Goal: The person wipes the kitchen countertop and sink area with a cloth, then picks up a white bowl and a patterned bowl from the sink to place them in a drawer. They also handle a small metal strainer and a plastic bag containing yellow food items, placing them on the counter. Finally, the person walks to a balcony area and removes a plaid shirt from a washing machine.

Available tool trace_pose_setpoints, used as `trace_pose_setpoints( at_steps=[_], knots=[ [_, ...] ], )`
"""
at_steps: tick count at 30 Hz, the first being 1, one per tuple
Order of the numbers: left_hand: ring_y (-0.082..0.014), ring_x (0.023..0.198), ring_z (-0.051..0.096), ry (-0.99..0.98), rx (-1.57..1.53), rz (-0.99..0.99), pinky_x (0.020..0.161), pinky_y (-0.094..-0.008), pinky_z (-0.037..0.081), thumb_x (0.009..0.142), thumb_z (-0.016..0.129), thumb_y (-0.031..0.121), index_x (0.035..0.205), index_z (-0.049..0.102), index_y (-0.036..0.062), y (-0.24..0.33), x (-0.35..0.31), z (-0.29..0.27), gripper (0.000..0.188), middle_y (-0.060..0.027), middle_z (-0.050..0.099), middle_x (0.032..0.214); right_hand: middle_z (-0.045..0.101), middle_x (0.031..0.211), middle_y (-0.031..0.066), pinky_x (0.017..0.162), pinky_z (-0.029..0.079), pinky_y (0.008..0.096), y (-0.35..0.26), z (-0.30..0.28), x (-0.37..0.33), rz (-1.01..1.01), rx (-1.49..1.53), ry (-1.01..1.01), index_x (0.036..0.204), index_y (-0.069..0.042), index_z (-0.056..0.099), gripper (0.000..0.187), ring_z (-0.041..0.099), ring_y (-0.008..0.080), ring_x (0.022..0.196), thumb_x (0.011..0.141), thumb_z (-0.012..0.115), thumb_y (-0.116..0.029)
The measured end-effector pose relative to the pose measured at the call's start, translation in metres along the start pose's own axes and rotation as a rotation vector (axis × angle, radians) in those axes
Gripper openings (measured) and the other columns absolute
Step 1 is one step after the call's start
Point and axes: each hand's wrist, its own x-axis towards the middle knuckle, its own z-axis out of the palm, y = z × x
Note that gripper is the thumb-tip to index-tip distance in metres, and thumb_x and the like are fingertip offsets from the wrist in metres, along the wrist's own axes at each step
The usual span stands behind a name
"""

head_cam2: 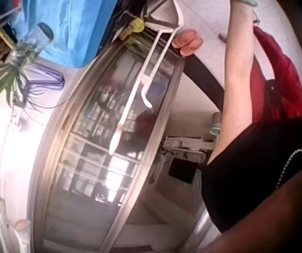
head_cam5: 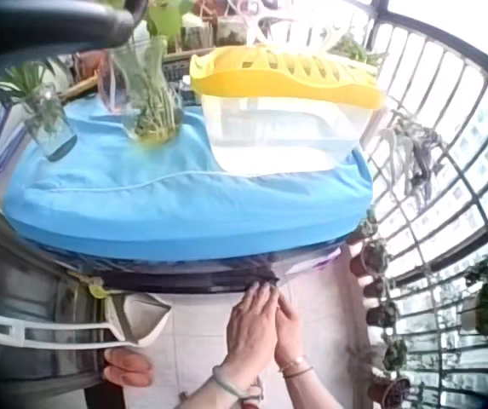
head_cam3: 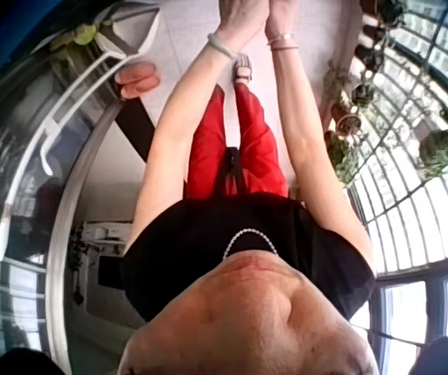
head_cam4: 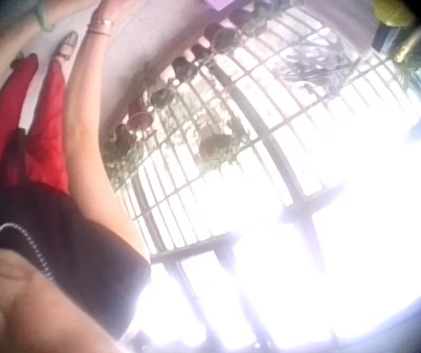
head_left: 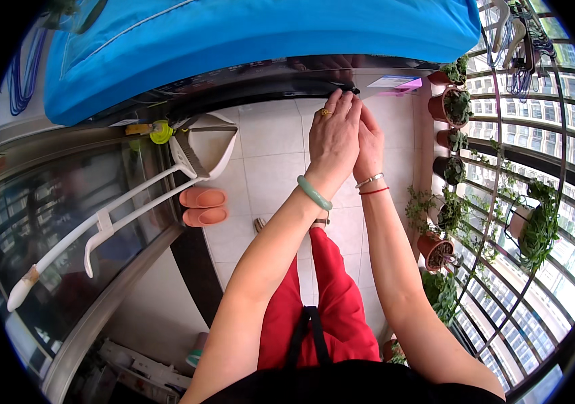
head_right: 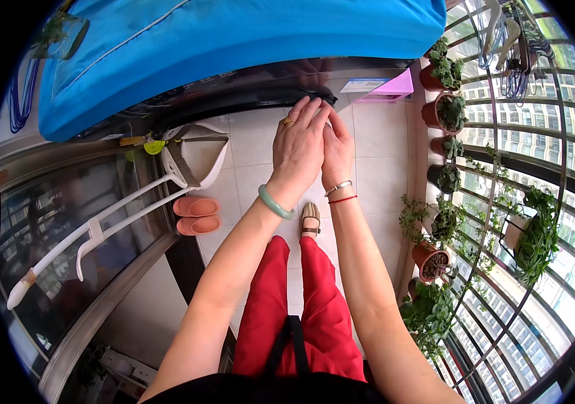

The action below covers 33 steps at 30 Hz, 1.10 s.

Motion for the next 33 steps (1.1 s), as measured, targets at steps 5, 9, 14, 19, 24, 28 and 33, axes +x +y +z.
trace_pose_setpoints(
  at_steps=[5, 9, 14, 19, 24, 28, 33],
  knots=[
    [-0.0198, 0.128, 0.045, -0.155, 0.415, 0.114, 0.089, -0.0321, 0.039, 0.081, 0.06, 0.012, 0.116, 0.059, 0.0014, -0.005, 0.014, 0.003, 0.037, -0.0077, 0.058, 0.129, 0.057, 0.129, 0.0115, 0.099, 0.043, 0.0336, 0.025, -0.013, 0.033, -0.454, -0.494, -0.041, 0.128, -0.005, 0.056, 0.043, 0.056, 0.0252, 0.115, 0.086, 0.063, -0.004],
    [-0.018, 0.122, 0.046, -0.018, 0.398, 0.131, 0.085, -0.0309, 0.039, 0.078, 0.061, 0.012, 0.108, 0.061, 0.0036, -0.013, 0.009, 0.013, 0.031, -0.0045, 0.058, 0.12, 0.056, 0.122, 0.011, 0.097, 0.043, 0.0338, 0.016, -0.007, 0.037, -0.585, -0.648, -0.026, 0.121, -0.006, 0.058, 0.038, 0.055, 0.0279, 0.112, 0.084, 0.066, -0.005],
    [-0.0183, 0.118, 0.047, 0.021, 0.349, 0.114, 0.085, -0.0306, 0.039, 0.077, 0.062, 0.012, 0.107, 0.06, 0.0041, -0.014, 0.005, 0.018, 0.031, -0.0037, 0.057, 0.114, 0.057, 0.111, 0.0115, 0.092, 0.044, 0.0339, 0.02, -0.008, 0.043, -0.62, -0.66, -0.006, 0.112, -0.005, 0.059, 0.032, 0.055, 0.0296, 0.103, 0.081, 0.067, -0.003],
    [-0.0178, 0.116, 0.047, -0.07, 0.301, 0.093, 0.084, -0.03, 0.041, 0.077, 0.061, 0.011, 0.108, 0.059, 0.0049, -0.011, -0.007, 0.012, 0.031, -0.003, 0.056, 0.109, 0.058, 0.106, 0.0124, 0.089, 0.044, 0.0352, 0.016, -0.012, 0.029, -0.646, -0.761, -0.036, 0.107, -0.004, 0.059, 0.028, 0.055, 0.0309, 0.099, 0.08, 0.067, -0.004],
    [-0.0178, 0.113, 0.05, -0.139, 0.147, 0.057, 0.079, -0.0302, 0.042, 0.077, 0.06, 0.009, 0.11, 0.058, 0.0046, 0.0, -0.092, -0.01, 0.034, -0.0023, 0.055, 0.112, 0.058, 0.099, 0.0119, 0.085, 0.045, 0.0378, 0.053, -0.031, -0.061, -0.504, -0.823, -0.01, 0.1, -0.004, 0.057, 0.022, 0.055, 0.0317, 0.095, 0.081, 0.067, -0.006],
    [-0.0191, 0.113, 0.053, -0.203, -0.011, -0.033, 0.078, -0.0328, 0.042, 0.077, 0.062, 0.005, 0.116, 0.061, 0.0067, 0.001, -0.165, -0.052, 0.039, -0.0033, 0.058, 0.117, 0.057, 0.099, 0.0125, 0.084, 0.045, 0.0384, 0.079, -0.018, -0.141, -0.446, -0.869, -0.075, 0.099, -0.003, 0.055, 0.024, 0.054, 0.0318, 0.094, 0.08, 0.067, -0.01],
    [-0.027, 0.111, 0.054, -0.129, -0.257, -0.239, 0.093, -0.0396, 0.044, 0.083, 0.063, 0.007, 0.118, 0.063, 0.0043, -0.011, -0.227, -0.102, 0.035, -0.0082, 0.059, 0.119, 0.054, 0.106, 0.0158, 0.082, 0.047, 0.0393, 0.132, 0.003, -0.222, -0.153, -0.818, -0.236, 0.102, -0.001, 0.056, 0.026, 0.054, 0.0343, 0.097, 0.082, 0.062, -0.016]
  ],
)
